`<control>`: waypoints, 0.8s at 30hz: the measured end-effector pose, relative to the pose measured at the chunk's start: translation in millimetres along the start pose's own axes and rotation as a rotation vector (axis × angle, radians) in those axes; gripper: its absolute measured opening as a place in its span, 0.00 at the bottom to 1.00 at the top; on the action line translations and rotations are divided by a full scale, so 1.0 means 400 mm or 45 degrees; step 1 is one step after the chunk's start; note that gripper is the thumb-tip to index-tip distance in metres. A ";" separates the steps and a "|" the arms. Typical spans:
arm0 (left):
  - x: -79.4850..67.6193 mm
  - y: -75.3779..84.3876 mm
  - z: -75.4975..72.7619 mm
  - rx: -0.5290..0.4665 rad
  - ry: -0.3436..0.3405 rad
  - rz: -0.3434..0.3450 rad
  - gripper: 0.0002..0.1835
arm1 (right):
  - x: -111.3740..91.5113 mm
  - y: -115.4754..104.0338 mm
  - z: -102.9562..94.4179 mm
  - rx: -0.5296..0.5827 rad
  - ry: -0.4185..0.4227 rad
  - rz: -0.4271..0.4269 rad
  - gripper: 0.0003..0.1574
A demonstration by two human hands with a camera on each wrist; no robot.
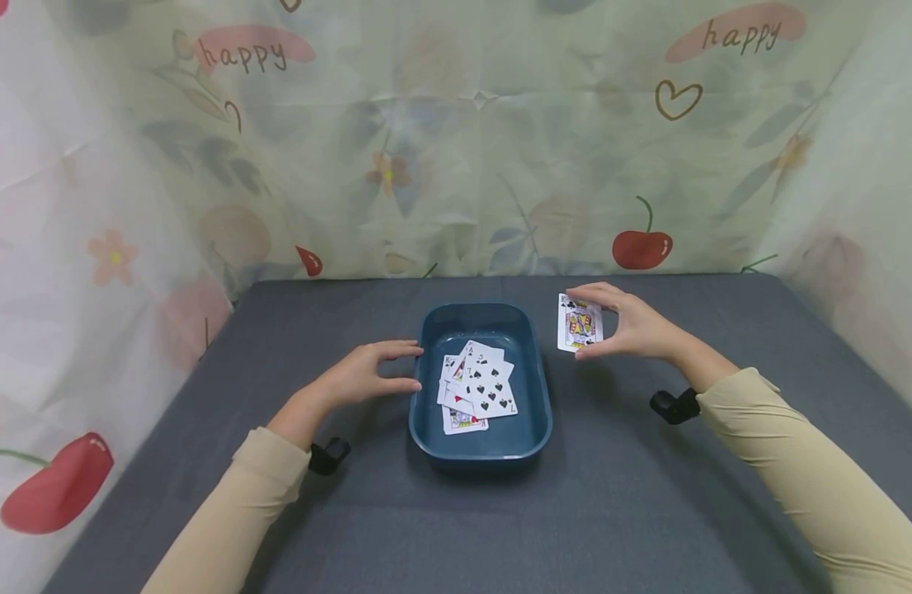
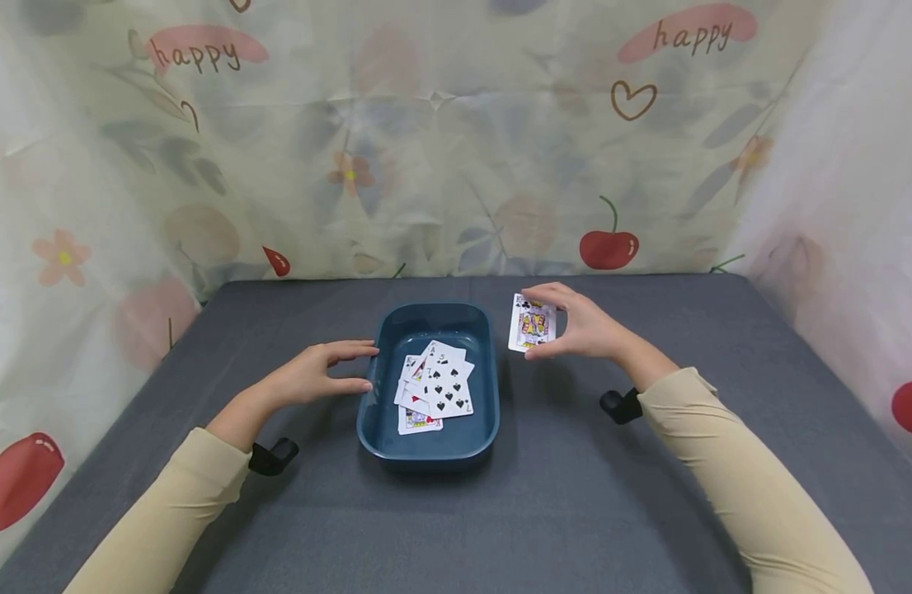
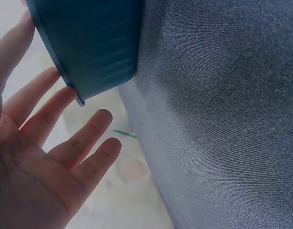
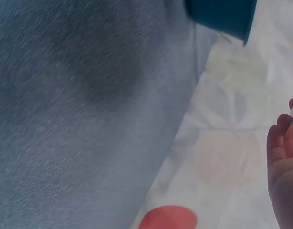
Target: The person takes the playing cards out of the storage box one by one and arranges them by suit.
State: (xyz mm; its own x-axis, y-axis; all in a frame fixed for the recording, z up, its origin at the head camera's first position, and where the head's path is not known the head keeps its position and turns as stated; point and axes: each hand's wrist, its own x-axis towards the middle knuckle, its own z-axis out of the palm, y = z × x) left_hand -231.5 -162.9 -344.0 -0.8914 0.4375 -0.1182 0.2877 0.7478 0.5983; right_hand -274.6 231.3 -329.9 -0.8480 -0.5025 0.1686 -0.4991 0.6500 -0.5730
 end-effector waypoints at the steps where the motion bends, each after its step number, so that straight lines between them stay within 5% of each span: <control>1: 0.000 0.000 0.000 -0.001 0.001 -0.002 0.35 | -0.001 0.006 0.000 -0.005 -0.003 0.005 0.54; 24: 0.001 0.002 0.001 0.003 0.000 -0.019 0.35 | 0.015 0.125 0.051 0.039 -0.191 0.038 0.54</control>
State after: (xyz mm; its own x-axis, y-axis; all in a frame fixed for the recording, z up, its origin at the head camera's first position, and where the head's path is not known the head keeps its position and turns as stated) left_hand -231.5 -162.2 -343.9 -0.8958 0.4261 -0.1268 0.2751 0.7554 0.5947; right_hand -301.1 249.1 -373.7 -0.8253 -0.5639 0.0308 -0.4663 0.6497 -0.6003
